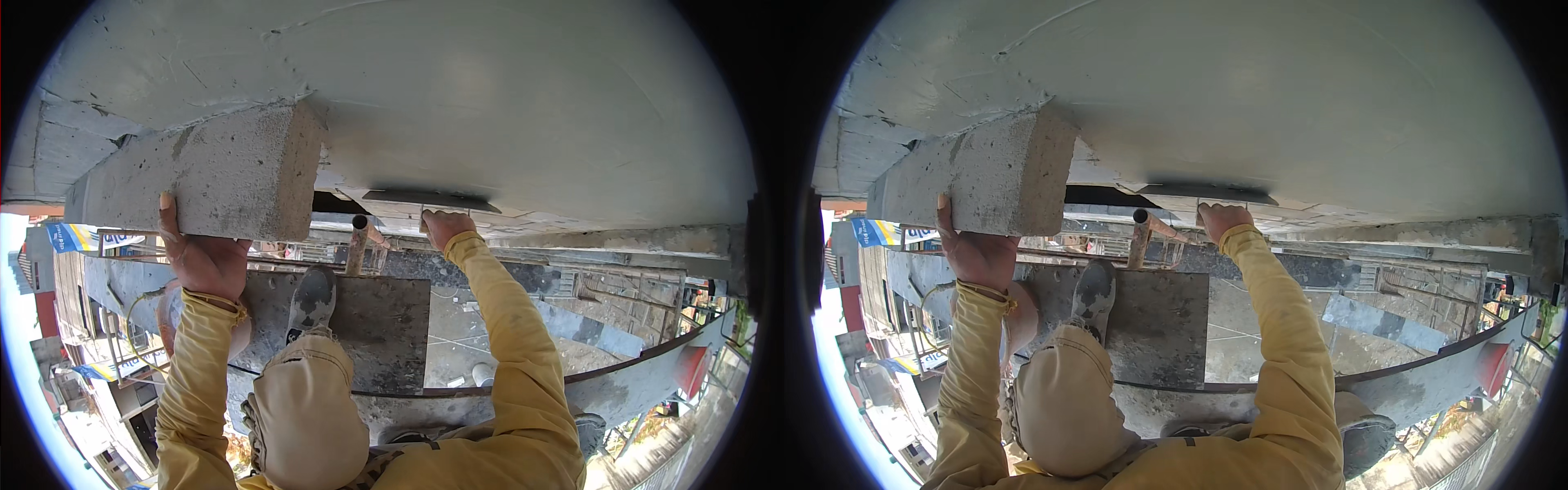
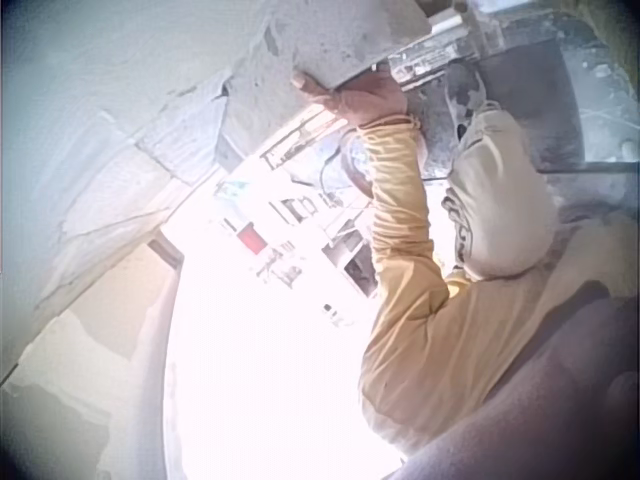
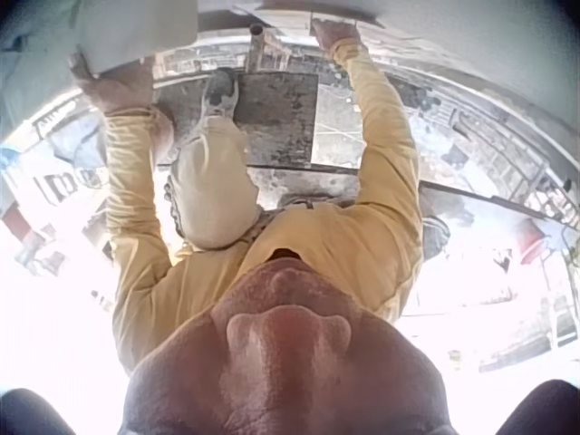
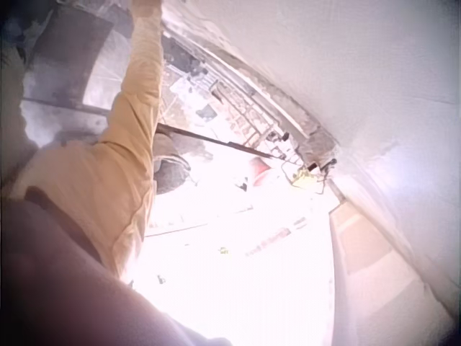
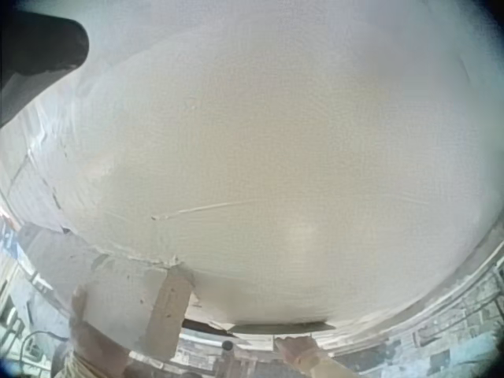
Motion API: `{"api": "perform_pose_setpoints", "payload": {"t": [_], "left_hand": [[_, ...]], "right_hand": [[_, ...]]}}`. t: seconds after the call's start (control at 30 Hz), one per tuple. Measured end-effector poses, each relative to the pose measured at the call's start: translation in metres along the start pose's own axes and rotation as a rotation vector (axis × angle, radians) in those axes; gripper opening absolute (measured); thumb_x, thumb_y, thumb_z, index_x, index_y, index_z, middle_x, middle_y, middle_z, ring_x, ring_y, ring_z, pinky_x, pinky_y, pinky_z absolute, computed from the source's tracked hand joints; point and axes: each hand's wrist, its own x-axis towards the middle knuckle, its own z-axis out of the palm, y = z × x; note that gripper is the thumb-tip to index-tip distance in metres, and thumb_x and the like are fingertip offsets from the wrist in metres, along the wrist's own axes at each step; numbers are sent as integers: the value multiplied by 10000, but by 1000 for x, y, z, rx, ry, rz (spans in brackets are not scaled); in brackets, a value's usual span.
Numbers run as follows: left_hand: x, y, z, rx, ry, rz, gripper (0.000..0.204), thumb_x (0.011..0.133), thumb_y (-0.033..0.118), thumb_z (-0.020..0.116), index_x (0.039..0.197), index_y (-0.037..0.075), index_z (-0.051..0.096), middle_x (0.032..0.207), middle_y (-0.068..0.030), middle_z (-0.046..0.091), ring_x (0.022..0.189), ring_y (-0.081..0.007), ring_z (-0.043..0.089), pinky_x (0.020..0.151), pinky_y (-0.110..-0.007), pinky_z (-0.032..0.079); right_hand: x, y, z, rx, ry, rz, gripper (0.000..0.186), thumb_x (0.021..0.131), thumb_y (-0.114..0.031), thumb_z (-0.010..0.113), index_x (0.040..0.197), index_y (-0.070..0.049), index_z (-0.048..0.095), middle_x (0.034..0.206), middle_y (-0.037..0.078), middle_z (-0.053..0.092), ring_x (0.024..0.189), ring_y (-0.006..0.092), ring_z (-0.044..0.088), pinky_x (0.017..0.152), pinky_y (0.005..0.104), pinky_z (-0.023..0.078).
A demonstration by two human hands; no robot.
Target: Applying and smoothing plaster or cement mortar onto a brick wall using a trowel and hawk.
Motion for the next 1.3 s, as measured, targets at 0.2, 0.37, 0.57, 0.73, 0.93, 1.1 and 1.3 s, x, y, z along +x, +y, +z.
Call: {"api": "perform_pose_setpoints", "payload": {"t": [0.2, 0.37, 0.57, 0.73, 0.93, 1.1, 1.3], "left_hand": [[6, -2, 0, 14, -7, -9, 755, 860, 589, 637, 1422, 126, 437, 1355, -104, 546, 1225, -313, 546, 914, -507, 515], [2, -2, 3, 55, 19, -43, 784, 848, 609, 642, 1431, 134, 418, 1391, -111, 511, 1247, -323, 516, 961, -523, 476], [0, -3, 4, 75, 57, -23, 799, 827, 620, 662, 1433, 164, 412, 1417, -96, 485, 1286, -307, 479, 1001, -510, 433], [-4, 1, 9, 91, 43, -23, 804, 818, 627, 669, 1427, 168, 415, 1411, -76, 493, 1268, -290, 494, 993, -491, 440], [-2, -1, 7, 59, 65, -40, 780, 829, 630, 652, 1418, 172, 422, 1399, -72, 506, 1244, -280, 516, 982, -473, 458], [-2, -1, 8, 15, 58, -44, 750, 836, 617, 647, 1403, 176, 434, 1390, -66, 510, 1245, -286, 519, 973, -498, 474], [1, -1, 4, 26, 56, -52, 762, 828, 614, 656, 1413, 187, 417, 1406, -67, 492, 1268, -297, 500, 986, -505, 463]], "right_hand": [[0, -30, -37, 68, 108, -77, 219, 890, -294, 611, 1002, -107, 611, 884, 119, 714, 795, 334, 707, 678, 476, 560], [-18, -46, -81, 85, 239, -147, 200, 920, -284, 562, 994, -105, 613, 847, 120, 715, 750, 319, 710, 625, 462, 556], [-46, -52, -143, 110, 331, -133, 199, 868, -257, 615, 990, -100, 598, 830, 105, 711, 731, 324, 705, 612, 453, 558], [-73, -47, -194, 210, 518, -122, 207, 818, -243, 660, 965, -109, 606, 781, 115, 686, 713, 352, 684, 631, 463, 554], [-120, -23, -257, 391, 819, -88, 272, 791, -152, 701, 1052, -147, 625, 790, 115, 689, 729, 324, 687, 662, 410, 554], [-146, -8, -286, 896, 1216, -141, 180, 846, 20, 708, 979, -64, 621, 781, 19, 640, 693, 123, 627, 644, 258, 506], [-108, -82, -223, 1221, 794, -475, 155, 836, 55, 686, 954, -26, 625, 794, 18, 635, 707, 79, 586, 657, 237, 480]]}}
